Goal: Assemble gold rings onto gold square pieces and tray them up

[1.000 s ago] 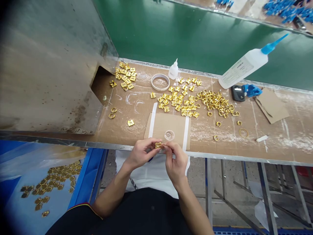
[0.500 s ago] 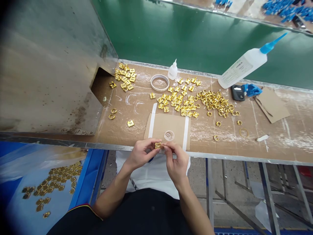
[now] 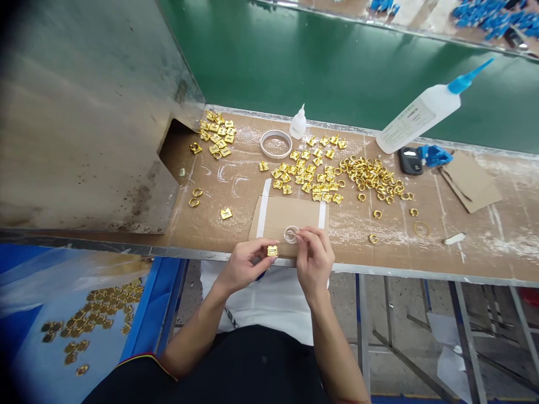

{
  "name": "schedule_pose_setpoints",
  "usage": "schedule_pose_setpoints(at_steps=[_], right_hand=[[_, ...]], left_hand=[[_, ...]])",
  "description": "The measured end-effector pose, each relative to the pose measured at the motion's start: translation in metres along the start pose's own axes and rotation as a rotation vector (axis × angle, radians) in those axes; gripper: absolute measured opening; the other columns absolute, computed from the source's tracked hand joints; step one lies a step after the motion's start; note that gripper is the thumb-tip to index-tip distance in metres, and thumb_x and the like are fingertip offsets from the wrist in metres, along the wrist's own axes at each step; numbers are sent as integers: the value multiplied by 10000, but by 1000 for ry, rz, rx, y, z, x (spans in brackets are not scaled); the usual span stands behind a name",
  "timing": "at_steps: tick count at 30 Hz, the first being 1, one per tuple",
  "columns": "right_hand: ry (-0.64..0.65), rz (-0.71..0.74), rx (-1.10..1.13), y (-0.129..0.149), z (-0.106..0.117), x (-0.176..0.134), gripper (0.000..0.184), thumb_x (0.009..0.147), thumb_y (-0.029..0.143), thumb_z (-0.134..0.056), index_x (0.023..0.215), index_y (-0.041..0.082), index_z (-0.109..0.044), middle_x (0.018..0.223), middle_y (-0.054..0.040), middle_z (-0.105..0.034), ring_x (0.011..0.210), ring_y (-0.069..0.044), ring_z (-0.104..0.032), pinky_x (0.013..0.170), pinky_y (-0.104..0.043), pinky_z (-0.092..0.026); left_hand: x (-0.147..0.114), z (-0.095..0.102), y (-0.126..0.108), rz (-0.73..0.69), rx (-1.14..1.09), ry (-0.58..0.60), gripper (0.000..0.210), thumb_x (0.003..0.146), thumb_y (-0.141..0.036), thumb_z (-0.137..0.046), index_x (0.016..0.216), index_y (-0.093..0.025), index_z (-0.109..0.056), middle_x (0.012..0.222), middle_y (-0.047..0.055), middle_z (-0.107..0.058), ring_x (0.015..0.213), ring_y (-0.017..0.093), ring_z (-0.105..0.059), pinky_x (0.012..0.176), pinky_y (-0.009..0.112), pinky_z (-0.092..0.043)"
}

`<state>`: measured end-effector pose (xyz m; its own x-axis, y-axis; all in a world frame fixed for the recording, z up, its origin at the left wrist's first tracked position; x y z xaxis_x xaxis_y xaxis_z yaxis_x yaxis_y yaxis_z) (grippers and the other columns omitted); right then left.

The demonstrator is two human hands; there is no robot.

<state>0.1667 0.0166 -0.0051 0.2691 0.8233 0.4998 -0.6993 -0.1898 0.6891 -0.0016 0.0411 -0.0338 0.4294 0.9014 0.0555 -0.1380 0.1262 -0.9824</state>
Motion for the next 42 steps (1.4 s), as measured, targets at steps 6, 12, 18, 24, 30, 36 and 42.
schedule_pose_setpoints(at_steps=[6, 12, 18, 24, 30, 36, 42], right_hand=[[18, -40, 38, -2, -2, -1, 130, 969, 199, -607, 892, 240, -703, 919, -49, -693, 859, -200, -696, 716, -335, -587], [14, -65, 63, -2, -2, 2, 140, 968, 208, -607, 881, 247, -709, 911, -49, -702, 855, -204, -698, 732, -349, -591], [-46, -132, 150, -3, 8, 1, 128, 975, 234, -611, 882, 238, -699, 894, -47, -722, 901, -217, -706, 818, -388, -582], [-52, -266, 356, 11, 18, -11, 88, 984, 258, -624, 933, 228, -688, 867, -37, -741, 789, -190, -742, 664, -314, -611], [61, -331, 414, 19, 10, -25, 85, 987, 269, -632, 959, 229, -702, 896, -47, -762, 720, -186, -757, 568, -286, -625], [88, -385, 452, 16, 0, -29, 112, 992, 293, -624, 959, 220, -703, 866, -52, -777, 732, -203, -777, 576, -292, -650], [103, -398, 472, 18, -2, -28, 127, 997, 302, -616, 951, 219, -702, 857, -45, -783, 723, -195, -776, 582, -285, -650]], left_hand=[[0, 0, -1, 14, 6, 18, 225, 885, -238, -645, 1079, -150, -718, 721, -3, -647, 599, 104, -580, 545, 191, -499], [0, 0, -1, 16, 0, 19, 219, 880, -226, -646, 1070, -144, -719, 704, -6, -639, 592, 105, -577, 545, 193, -504], [0, 0, 1, 42, -7, 20, 219, 883, -235, -650, 1069, -148, -723, 687, -14, -636, 586, 105, -581, 549, 189, -504], [0, 0, 1, 31, -14, 33, 234, 899, -256, -654, 1089, -137, -719, 681, -13, -633, 563, 100, -580, 533, 186, -501], [-1, -1, 1, 47, -20, 48, 241, 912, -263, -648, 1111, -144, -716, 712, 13, -670, 598, 123, -632, 548, 203, -525], [0, -1, 1, 18, -21, 46, 239, 899, -235, -651, 1111, -148, -721, 757, 24, -707, 615, 119, -636, 563, 201, -533], [0, 0, 0, 8, -36, 40, 230, 899, -230, -644, 1101, -151, -722, 764, 22, -717, 607, 111, -634, 558, 193, -527]])
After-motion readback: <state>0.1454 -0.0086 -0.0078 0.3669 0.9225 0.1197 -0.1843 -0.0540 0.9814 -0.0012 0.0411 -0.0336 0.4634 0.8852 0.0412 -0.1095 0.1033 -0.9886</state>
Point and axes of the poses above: each hand's wrist, its own x-axis towards the middle knuckle, its own z-axis out of the back of the hand, y = z × x, the point moved 4 cm from there along x, towards the middle knuckle
